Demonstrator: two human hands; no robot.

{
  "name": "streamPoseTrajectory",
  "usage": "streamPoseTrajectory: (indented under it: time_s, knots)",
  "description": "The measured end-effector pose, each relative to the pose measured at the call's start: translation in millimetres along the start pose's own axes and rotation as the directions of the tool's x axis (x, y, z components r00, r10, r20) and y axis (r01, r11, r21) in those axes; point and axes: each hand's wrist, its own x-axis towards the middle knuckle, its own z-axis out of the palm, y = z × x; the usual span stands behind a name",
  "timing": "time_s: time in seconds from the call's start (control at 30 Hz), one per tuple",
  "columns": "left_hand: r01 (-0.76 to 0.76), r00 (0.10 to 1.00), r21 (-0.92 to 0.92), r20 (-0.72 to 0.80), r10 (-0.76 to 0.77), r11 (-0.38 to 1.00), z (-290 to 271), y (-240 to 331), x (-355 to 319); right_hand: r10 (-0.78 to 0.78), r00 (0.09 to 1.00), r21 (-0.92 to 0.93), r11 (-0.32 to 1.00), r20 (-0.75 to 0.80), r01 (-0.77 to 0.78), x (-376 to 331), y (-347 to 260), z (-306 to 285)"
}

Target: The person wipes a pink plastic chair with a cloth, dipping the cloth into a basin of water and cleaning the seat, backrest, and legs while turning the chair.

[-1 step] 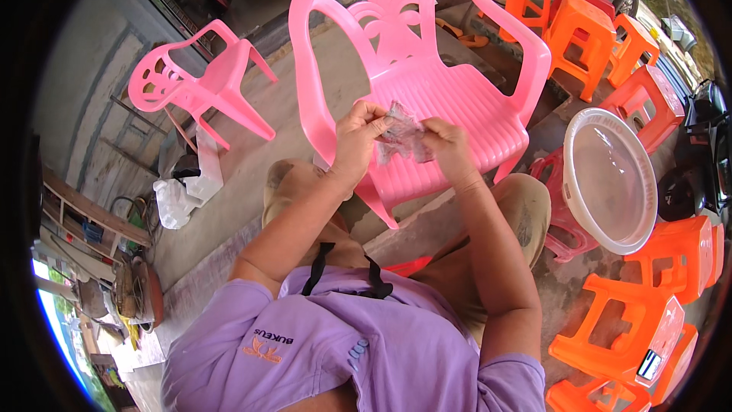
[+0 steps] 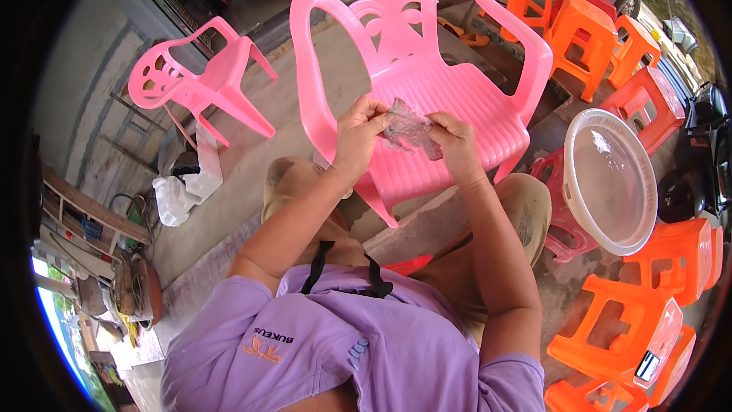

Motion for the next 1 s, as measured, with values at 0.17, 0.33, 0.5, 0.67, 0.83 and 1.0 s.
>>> streamPoseTrajectory:
  time_s: [0.17, 0.33, 0.5, 0.67, 0.83, 1.0]
  knots:
    - [-0.295, 0.955, 0.387, 0.090, 0.283, 0.873, 7, 28, 34, -0.455, 0.884, -0.285, 0.866, -0.107, 0.411, 12, -12, 10]
    - [-0.419, 0.906, 0.385, 0.115, 0.407, 0.822, -19, 60, 41, -0.581, 0.788, -0.497, 0.633, 0.203, 0.594, 8, -28, 11]
    - [-0.295, 0.800, 0.577, -0.286, 0.527, 0.761, -111, 40, 35, -0.168, 0.699, -0.569, 0.466, 0.695, 0.678, -13, -10, 34]
    - [0.134, 0.833, -0.136, -0.521, -0.186, 0.982, -133, 10, 52, -0.212, 0.776, -0.715, 0.301, 0.594, 0.631, -2, 93, 71]
    - [0.290, 0.957, -0.663, 0.216, -0.195, 0.690, -127, -8, 51, -0.088, 0.904, -0.893, 0.142, 0.418, 0.426, 67, 136, 42]
    - [0.281, 0.957, -0.743, 0.173, -0.231, 0.607, -137, -7, 53, 0.245, 0.961, -0.988, 0.054, -0.127, -0.144, 105, 109, 36]
